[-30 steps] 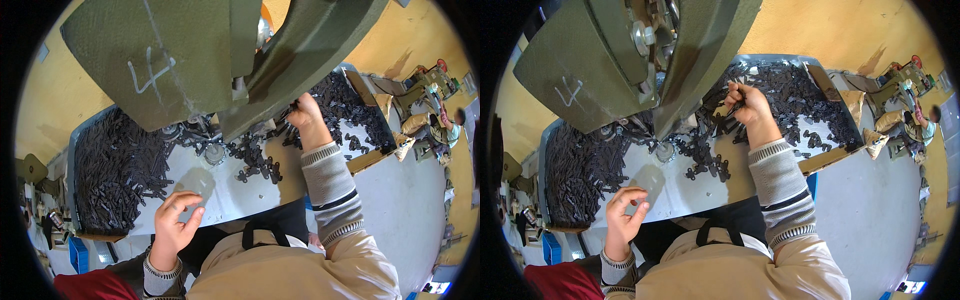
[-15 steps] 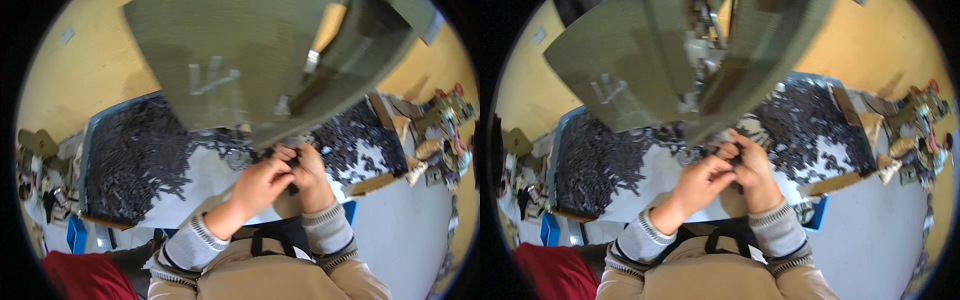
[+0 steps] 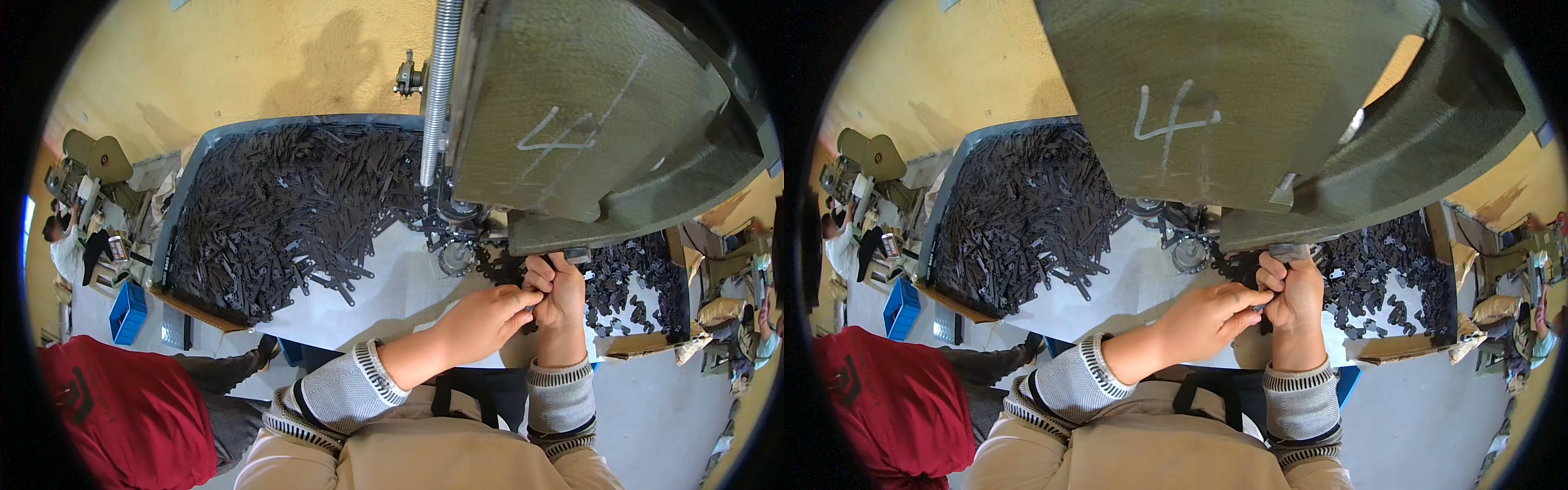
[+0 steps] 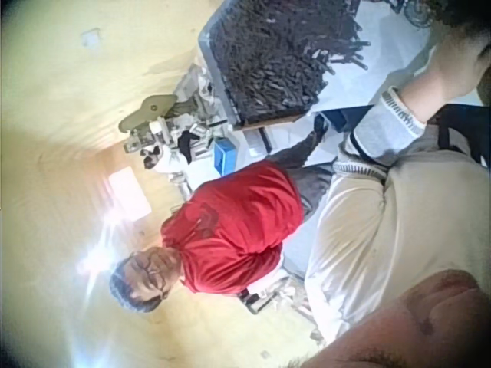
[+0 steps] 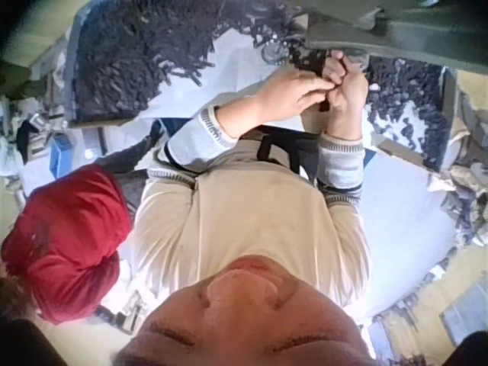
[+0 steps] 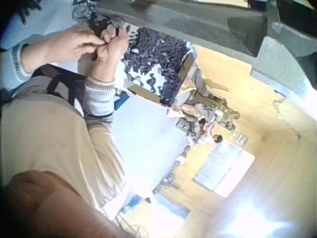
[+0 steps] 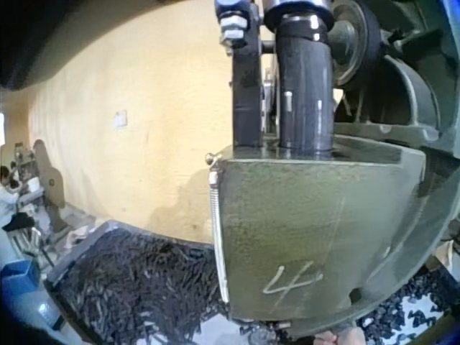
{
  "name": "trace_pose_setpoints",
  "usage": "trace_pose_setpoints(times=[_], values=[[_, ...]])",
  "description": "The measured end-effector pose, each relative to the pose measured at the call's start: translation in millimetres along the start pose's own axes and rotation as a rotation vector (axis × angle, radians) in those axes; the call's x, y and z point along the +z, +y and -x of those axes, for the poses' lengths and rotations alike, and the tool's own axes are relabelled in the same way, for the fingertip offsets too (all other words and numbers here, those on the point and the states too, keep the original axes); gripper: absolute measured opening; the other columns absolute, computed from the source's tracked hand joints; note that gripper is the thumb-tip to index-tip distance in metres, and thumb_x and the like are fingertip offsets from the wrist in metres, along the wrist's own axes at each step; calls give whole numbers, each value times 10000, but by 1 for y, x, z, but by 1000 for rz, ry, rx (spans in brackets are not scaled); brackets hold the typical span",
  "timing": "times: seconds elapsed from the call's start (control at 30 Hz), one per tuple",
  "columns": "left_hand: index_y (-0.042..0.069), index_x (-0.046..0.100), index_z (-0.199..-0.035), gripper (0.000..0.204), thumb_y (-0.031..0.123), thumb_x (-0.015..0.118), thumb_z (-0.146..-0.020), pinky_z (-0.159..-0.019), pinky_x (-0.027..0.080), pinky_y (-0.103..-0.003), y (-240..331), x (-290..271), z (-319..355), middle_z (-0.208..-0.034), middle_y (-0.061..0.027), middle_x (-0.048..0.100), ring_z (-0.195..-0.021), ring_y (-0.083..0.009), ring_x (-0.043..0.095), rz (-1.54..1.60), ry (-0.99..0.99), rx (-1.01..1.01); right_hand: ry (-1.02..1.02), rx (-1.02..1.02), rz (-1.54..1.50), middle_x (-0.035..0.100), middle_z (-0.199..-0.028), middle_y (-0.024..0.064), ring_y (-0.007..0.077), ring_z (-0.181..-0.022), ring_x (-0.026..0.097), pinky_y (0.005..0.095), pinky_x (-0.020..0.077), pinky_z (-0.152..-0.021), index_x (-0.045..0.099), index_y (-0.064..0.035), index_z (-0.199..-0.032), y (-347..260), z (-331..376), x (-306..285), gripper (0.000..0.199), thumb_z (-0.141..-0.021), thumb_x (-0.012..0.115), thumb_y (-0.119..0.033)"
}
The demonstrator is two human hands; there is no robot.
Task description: The person repeatedly picks small black metal components from a bin and assembles them by hand into a larger metal fixture mounted on a machine. The person places each assembled unit onto the fixture and continues the cycle without using additional tools.
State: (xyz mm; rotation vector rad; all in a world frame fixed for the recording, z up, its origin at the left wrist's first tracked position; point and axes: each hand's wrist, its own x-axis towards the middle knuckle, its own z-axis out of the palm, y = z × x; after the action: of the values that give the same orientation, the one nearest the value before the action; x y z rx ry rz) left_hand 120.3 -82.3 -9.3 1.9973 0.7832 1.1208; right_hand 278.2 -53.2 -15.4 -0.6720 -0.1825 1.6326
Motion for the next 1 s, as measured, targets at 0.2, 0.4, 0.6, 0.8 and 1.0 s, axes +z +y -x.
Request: trace_pose_setpoints(times=[0.2, 0.4, 0.6, 0.8, 1.0], values=[[65, 612, -919, 139, 161, 672, -838, -602, 503, -378, -6, -9, 0, -793, -101, 669, -706, -287, 649, -59, -84, -24, -7, -18, 75, 475, -704, 54, 102, -511, 376, 210, 337, -433, 478, -25, -990, 2, 8, 12, 175, -878, 347, 3], [62, 603, -854, 150, 193, 673, -839, -581, 502, -370, -6, -7, -7, -777, -99, 663, -682, -288, 647, -21, 32, -61, 93, -70, 85, 548, -771, 104, 175, -646, 520, 309, 476, -553, 489, -18, -956, 18, 8, 9, 133, -968, 375, -84], [79, 626, -844, 234, 214, 781, -731, -565, 502, -324, 1, -54, 21, -714, -74, 628, -630, -242, 630, -434, 18, -18, -35, -31, 82, 530, -888, 66, 113, -579, 410, 202, 322, -407, 502, -36, -1037, 5, 10, -1, 153, -950, 390, -93], [40, 650, -1060, 440, 246, 783, -696, -845, 489, -394, -47, -115, -16, -1069, -149, 590, -981, -305, 587, -834, -11, -153, -23, -66, 179, 485, -824, 34, 103, -558, 379, 219, 291, -418, 483, -85, -1015, 3, 12, -3, 141, -933, 371, -109], [11, 689, -826, 224, 185, 756, -702, -765, 503, -395, -50, -110, -31, -891, -117, 641, -865, -310, 616, -677, -201, -392, -95, -417, 1462, 617, -918, 78, 211, -757, 592, 314, 487, -648, 606, -41, -1009, 9, -1, 12, 186, -863, 648, -148]])
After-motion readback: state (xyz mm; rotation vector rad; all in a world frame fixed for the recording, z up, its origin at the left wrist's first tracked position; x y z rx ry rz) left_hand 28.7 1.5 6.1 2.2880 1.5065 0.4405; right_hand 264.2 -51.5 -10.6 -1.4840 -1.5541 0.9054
